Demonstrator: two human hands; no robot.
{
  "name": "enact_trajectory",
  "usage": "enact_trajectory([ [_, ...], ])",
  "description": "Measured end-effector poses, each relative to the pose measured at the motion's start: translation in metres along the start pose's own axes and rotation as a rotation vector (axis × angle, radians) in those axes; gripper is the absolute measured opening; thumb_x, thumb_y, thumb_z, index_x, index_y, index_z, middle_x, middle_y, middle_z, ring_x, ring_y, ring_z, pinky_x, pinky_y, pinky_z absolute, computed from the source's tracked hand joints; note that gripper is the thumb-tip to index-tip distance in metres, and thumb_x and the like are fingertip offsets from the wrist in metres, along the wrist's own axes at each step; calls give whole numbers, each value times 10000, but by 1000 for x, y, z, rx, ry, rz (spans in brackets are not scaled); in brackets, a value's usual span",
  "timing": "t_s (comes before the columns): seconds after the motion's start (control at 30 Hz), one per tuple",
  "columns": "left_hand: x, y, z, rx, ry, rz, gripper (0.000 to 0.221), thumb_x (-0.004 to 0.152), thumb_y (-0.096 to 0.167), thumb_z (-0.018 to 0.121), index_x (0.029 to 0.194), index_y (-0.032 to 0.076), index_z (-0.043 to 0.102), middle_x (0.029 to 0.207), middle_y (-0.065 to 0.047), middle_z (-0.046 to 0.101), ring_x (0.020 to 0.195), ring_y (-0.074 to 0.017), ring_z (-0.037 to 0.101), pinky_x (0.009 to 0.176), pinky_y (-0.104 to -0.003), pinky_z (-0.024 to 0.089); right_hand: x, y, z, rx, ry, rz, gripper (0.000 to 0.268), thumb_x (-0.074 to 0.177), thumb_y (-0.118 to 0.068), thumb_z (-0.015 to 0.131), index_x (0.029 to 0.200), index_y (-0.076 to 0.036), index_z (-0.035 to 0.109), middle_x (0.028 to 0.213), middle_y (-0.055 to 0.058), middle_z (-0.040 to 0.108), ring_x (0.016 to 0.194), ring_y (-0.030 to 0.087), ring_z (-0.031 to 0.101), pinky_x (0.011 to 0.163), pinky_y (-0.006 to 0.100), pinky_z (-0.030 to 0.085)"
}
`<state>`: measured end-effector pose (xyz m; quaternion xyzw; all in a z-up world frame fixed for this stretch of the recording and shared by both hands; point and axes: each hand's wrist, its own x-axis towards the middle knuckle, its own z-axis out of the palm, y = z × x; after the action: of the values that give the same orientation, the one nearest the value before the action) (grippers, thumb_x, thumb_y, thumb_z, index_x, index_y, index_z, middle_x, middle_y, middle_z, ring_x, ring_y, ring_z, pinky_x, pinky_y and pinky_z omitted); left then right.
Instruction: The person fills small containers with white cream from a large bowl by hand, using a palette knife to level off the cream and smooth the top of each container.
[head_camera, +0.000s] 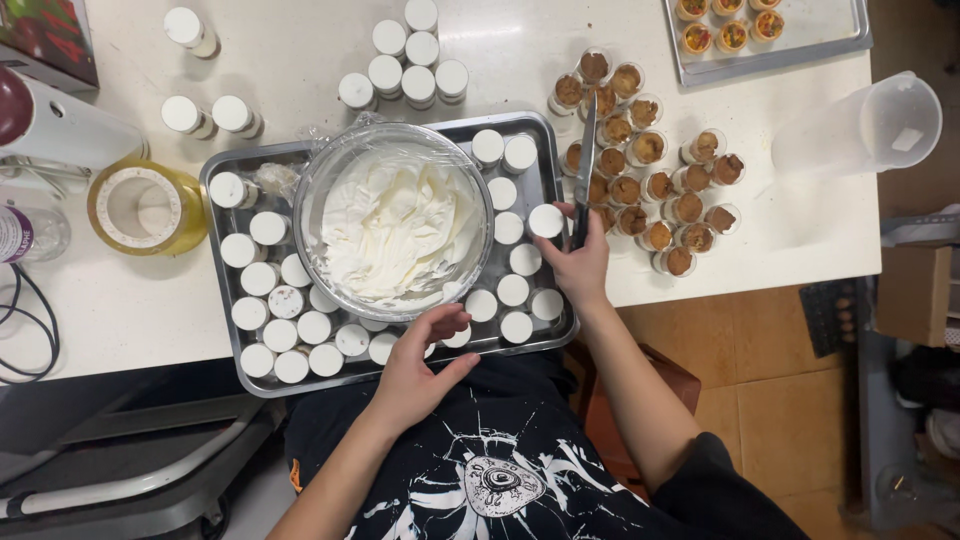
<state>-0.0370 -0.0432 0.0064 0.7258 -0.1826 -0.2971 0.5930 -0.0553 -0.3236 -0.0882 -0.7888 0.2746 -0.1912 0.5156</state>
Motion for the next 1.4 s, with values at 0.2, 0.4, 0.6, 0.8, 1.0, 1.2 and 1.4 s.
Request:
enact_trajectory([
  [0.2, 4, -3, -1, -47, -6, 8, 547, 857, 89, 788, 1356, 54, 566, 1258, -83, 718, 1178, -179, 674, 1045, -339, 520, -8, 21, -16, 249, -18, -91, 599, 819, -47, 873, 1331, -5, 565, 1341, 63, 658, 1191, 102, 621, 955, 246, 524],
  [0.4, 7, -8, 0, -61, -1, 28, 514, 874, 68, 770, 1350, 49, 577, 1237, -88, 725, 1142, -179, 674, 1031, -336, 513, -17, 40, -75, 121, 226, 24, 448, 853, -67, 851, 1225, -14, 606, 1185, 23, 696, 640, 30, 428, 573, 196, 363],
  [0.6, 9, -9, -3, -82, 12, 35, 486, 883, 47, 749, 1338, 25, 578, 1230, -101, 718, 1166, -184, 672, 1039, -327, 509, -22, 68, -123, -47, 505, 57, 428, 879, -128, 860, 1194, -23, 589, 1154, 2, 688, 741, 32, 482, 622, 199, 410],
  [0.8, 11, 0, -2, -5, 11, -7, 492, 863, 30, 735, 1328, 22, 573, 1193, -95, 725, 1126, -173, 685, 1001, -318, 526, -37, 116, -121, -440, 699, 21, 627, 718, -236, 1006, 1112, 0, 579, 1058, 102, 642, 976, 219, 621, 864, 368, 505],
  [1.0, 18, 0, 2, -65, -25, 14, 479, 883, 27, 727, 1333, 1, 565, 1187, -111, 721, 1138, -179, 675, 1018, -324, 507, -29, 138, -105, -312, 700, 208, 538, 782, -222, 955, 1121, -25, 587, 1063, 67, 665, 1008, 202, 653, 907, 343, 527],
  [1.2, 23, 12, 5, -6, -57, 47, 508, 860, 55, 772, 1333, 34, 586, 1176, -86, 746, 1111, -183, 695, 1008, -325, 523, -71, 50, -87, 144, 506, 170, 481, 806, -46, 865, 1159, -37, 539, 1127, 19, 604, 769, 52, 525, 645, 191, 453],
  [1.4, 38, 18, 12, -47, -253, 64, 826, 679, 179, 912, 1377, 33, 495, 1314, -110, 626, 1157, -211, 644, 984, -346, 508, -116, -74, -40, 463, -122, 145, 567, 747, 33, 819, 1244, -18, 550, 1198, 47, 662, 955, 13, 620, 786, 176, 511],
])
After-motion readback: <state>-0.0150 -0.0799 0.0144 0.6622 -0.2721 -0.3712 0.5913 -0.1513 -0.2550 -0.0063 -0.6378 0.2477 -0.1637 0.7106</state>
